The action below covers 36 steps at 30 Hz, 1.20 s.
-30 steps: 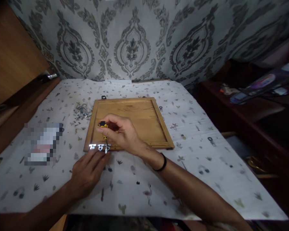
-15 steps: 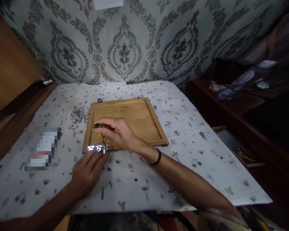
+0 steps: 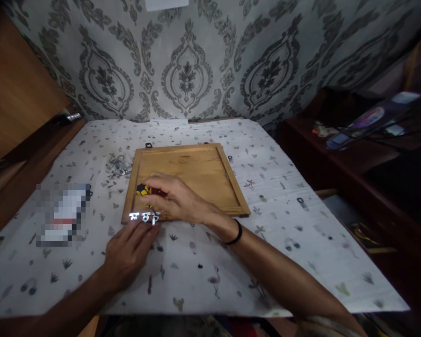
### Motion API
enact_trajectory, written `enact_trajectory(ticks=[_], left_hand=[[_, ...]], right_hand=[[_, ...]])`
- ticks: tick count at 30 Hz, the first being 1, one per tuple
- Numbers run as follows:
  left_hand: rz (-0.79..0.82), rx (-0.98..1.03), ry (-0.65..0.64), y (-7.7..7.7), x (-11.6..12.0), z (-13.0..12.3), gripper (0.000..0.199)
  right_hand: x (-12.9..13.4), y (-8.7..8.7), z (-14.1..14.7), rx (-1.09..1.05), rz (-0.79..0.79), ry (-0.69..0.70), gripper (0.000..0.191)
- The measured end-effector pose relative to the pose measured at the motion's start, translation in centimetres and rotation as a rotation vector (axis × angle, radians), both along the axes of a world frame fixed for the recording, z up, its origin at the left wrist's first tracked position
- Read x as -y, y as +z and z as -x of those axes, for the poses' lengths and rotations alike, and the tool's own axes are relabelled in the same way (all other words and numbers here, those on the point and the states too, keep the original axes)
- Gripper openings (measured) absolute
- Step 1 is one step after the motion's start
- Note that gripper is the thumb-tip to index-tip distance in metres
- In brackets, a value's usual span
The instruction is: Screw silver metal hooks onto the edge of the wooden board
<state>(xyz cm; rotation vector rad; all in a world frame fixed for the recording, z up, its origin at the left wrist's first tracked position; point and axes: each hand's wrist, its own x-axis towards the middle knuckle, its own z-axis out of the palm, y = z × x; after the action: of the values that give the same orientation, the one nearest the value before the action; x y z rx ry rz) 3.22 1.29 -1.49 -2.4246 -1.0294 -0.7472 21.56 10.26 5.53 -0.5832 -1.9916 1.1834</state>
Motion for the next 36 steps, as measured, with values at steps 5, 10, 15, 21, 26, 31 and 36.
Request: enact_trajectory(ticks=[5,10,15,21,26,31,36], left_hand=[[0.018,-0.011,-0.003,0.0,0.1,0.2,0.026],[0.017,-0.007,-0.015,0.1,0.0,0.2,0.026],[-0.005,-0.005,-0.007,0.3,-0.1,0.0,0.027],[0.008,0.002,-0.015,0.3,-0.1,0.0,0.025],[0.016,0.017,-0.017,0.2,-0.1,0.0,0.027],[0.032,0.022,-0.023,0.2,-0.1,0.0,0.024],[0.028,0.019,-0.029,0.2,-0.2,0.0,0.026]], right_hand=[[0.2,-0.5,0.5,-0.017,0.088,-0.058,0.031],[0.4,-0.9,0.8,-0.030,0.019,-0.146,0.032],[0.4,-1.4,1.2,-0.077,-0.102,-0.210,0.031],[0.4,-1.1,1.1,-0.059,-0.034,-0.205,0.031],[0.2,-0.2,0.3,0.010,-0.051,-0.065,0.019],[0.1,-0.5,0.4,-0.018,0.072,-0.083,0.027],[0.3,-0.8,0.8,-0.043,0.054,-0.137,0.034]])
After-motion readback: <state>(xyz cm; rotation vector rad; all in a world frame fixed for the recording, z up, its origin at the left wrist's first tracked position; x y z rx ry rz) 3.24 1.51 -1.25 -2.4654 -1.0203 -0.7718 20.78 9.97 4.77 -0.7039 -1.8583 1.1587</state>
